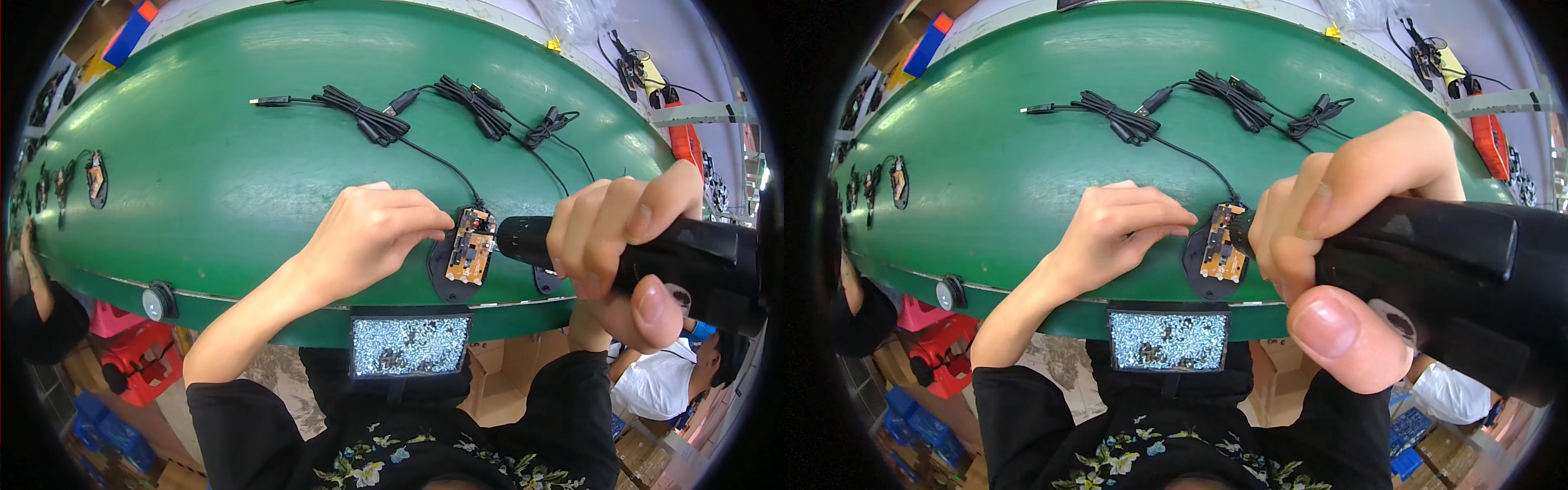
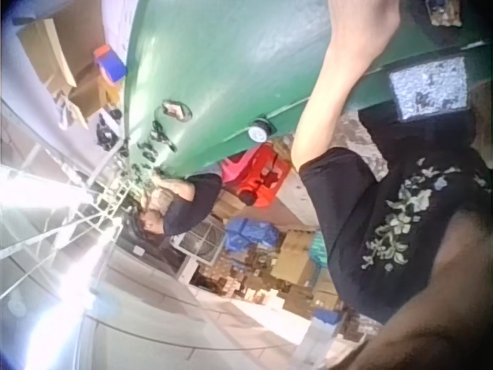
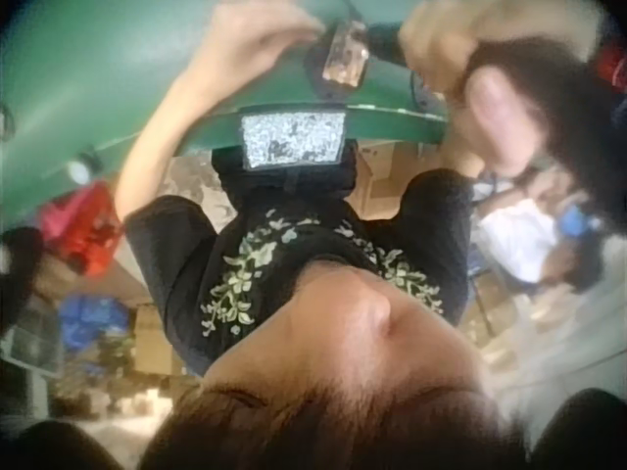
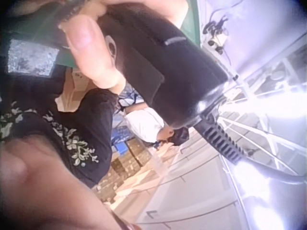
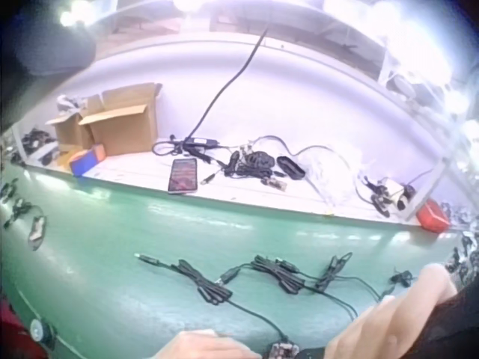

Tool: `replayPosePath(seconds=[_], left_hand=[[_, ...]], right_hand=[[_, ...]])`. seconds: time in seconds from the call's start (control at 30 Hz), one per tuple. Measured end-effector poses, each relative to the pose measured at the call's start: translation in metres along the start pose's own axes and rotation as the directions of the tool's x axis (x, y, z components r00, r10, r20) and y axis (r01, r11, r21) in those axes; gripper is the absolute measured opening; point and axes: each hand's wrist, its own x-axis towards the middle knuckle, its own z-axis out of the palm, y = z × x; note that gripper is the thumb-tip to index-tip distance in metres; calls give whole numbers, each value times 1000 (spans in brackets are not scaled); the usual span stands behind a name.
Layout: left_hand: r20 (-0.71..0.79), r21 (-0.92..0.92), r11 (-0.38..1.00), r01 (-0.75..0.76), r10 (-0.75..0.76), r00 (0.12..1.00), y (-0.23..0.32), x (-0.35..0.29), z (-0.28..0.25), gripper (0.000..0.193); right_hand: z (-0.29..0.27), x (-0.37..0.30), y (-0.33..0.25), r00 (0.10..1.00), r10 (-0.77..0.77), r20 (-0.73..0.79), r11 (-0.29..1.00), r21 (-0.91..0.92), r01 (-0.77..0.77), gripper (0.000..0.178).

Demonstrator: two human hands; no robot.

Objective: The person assembles computer mice by installing PCBs into housings and securing them with screws using an electric screwdriver.

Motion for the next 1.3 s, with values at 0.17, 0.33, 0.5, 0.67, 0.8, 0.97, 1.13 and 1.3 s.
replayPosePath(seconds=[0.17, 0.33, 0.5, 0.67, 0.8, 0.97, 1.13, 1.3], left_hand=[[7, 24, 1000, -3, 3, 1000, 0, -2, -4, 17], [25, 10, 1000, -23, 23, 999, 2, 2, -3, 14], [90, 86, 994, -62, 55, 994, 10, 1, -6, 16], [96, 130, 986, -105, 93, 991, 10, -3, 10, 17], [97, 132, 983, -130, 117, 988, 16, 3, 11, 16], [44, 196, 977, -84, 77, 996, 18, 5, 8, 14], [92, 94, 988, -121, 112, 989, 23, 9, 12, 13], [119, 116, 987, -110, 96, 988, 20, 3, 11, 14]], right_hand=[[7, -1, 15, 998, 26, -50, 999, 43, -23, 38], [2, 0, 19, 1000, -7, -5, 996, 90, 7, 39], [3, -2, 9, 983, 162, -84, 987, 31, -160, 39], [-12, -6, -10, 995, 80, -56, 994, 79, -75, 38], [-14, -14, -13, 996, -86, 10, 986, 141, 83, 35], [-5, -16, -19, 998, -68, -16, 983, 167, 70, 33], [-7, -17, -15, 986, -165, 18, 973, 166, 160, 32], [-15, -15, -8, 967, -237, 90, 960, 173, 220, 32]])
